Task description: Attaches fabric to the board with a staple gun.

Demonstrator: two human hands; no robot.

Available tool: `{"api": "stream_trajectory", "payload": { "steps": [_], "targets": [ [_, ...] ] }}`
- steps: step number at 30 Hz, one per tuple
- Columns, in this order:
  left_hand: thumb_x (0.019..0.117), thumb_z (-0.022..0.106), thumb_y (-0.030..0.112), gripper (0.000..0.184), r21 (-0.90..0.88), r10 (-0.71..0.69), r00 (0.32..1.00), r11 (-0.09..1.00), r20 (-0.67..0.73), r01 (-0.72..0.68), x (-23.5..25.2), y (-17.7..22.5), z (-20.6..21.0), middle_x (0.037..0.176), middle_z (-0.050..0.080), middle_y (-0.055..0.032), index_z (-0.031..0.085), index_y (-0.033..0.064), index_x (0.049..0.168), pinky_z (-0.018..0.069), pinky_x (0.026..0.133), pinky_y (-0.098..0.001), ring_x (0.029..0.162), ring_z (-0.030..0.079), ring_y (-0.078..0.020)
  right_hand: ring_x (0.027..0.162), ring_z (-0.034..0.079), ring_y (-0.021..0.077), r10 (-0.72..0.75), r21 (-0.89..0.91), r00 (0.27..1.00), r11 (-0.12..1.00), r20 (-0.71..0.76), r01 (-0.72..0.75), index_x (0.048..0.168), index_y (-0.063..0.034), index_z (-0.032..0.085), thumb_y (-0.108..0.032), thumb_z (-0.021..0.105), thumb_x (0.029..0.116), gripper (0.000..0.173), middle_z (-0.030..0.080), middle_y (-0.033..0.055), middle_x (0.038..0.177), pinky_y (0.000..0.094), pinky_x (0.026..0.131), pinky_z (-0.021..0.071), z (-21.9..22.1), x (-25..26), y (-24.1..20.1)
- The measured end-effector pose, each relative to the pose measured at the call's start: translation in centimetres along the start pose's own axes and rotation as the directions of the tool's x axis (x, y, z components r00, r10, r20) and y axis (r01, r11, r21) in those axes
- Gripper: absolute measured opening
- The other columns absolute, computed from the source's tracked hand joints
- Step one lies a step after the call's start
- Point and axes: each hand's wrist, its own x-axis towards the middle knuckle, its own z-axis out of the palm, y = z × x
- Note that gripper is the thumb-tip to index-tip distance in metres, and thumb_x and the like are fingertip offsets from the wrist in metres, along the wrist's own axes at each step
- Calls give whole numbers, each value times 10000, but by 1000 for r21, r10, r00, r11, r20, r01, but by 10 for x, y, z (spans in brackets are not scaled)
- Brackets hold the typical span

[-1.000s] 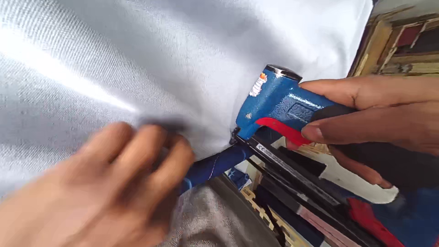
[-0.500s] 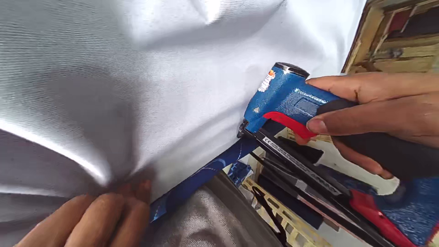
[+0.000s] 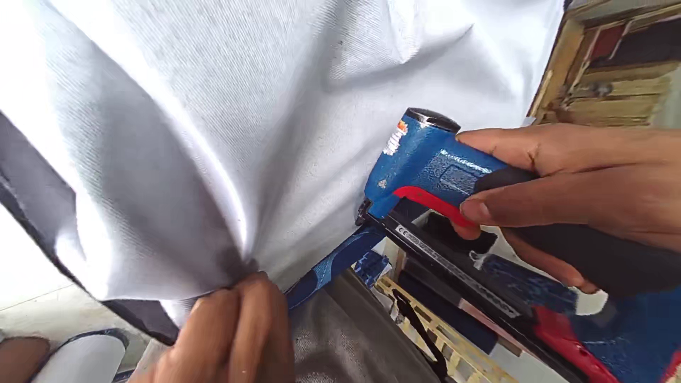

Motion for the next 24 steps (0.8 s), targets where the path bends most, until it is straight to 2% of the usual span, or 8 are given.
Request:
{"api": "stream_trajectory", "payload": {
  "steps": [4,8,11,14,17,20,22,24],
  "targets": [
    [994,362,-134,257,74,-3,1000,997,-18,5,-7,7,4,733,532,-133,610,-85,948,320,516,-368,617,502,-250,485,646,170,-8,-28,1000,1000,14,9,1223,-149,539,-174,496,1043,187,706,135,902,312,434,583,17,4,-10],
    [998,363,-142,296,85,23,998,996,-50,-19,-17,13,2,777,612,-171,643,-133,1096,384,544,-370,601,525,-254,476,643,171,19,-105,1000,994,-19,-21,1160,-129,544,-207,514,1054,135,694,131,838,304,422,575,37,5,-27],
    [990,347,-147,304,2,33,995,999,-92,-33,-23,10,4,765,569,-153,634,-70,1053,336,515,-361,580,482,-240,448,616,152,34,-95,999,995,-19,-35,1129,-123,539,-194,513,1048,110,675,118,800,283,403,555,52,6,-38],
    [988,336,-147,303,-14,64,994,998,-86,-66,-29,7,5,792,549,-142,617,-44,1038,339,549,-359,618,482,-238,436,604,152,40,-63,999,997,-6,-40,1136,-131,557,-187,517,1045,115,679,116,810,288,391,551,67,8,-46],
    [991,317,-156,317,25,101,990,995,-99,-99,-34,4,8,837,558,-155,604,-49,1071,344,559,-362,660,499,-253,451,613,137,31,-106,999,994,-11,-32,1106,-136,569,-212,526,1049,105,694,90,849,276,402,557,78,7,-56],
    [1000,305,-156,331,23,152,977,988,-152,-150,-42,-2,13,900,602,-185,605,-52,1091,377,570,-366,690,532,-263,466,621,129,14,-88,999,996,29,-12,1141,-144,575,-209,542,1049,117,702,79,860,274,418,569,86,9,-63],
    [1014,345,-127,309,-30,166,956,983,-242,-179,-51,-6,20,988,681,-214,630,-54,1105,442,641,-396,757,606,-287,451,616,129,4,-99,1000,995,21,-2,1128,-145,586,-191,556,1031,111,699,78,819,275,403,561,91,12,-65],
    [1022,374,-105,284,-78,167,940,977,-297,-198,-61,-10,28,1094,711,-220,632,-53,1129,456,715,-420,839,640,-303,452,621,137,1,-120,1000,993,11,1,1114,-145,588,-184,576,1020,102,696,80,800,282,400,562,96,12,-71]
  ]
}}
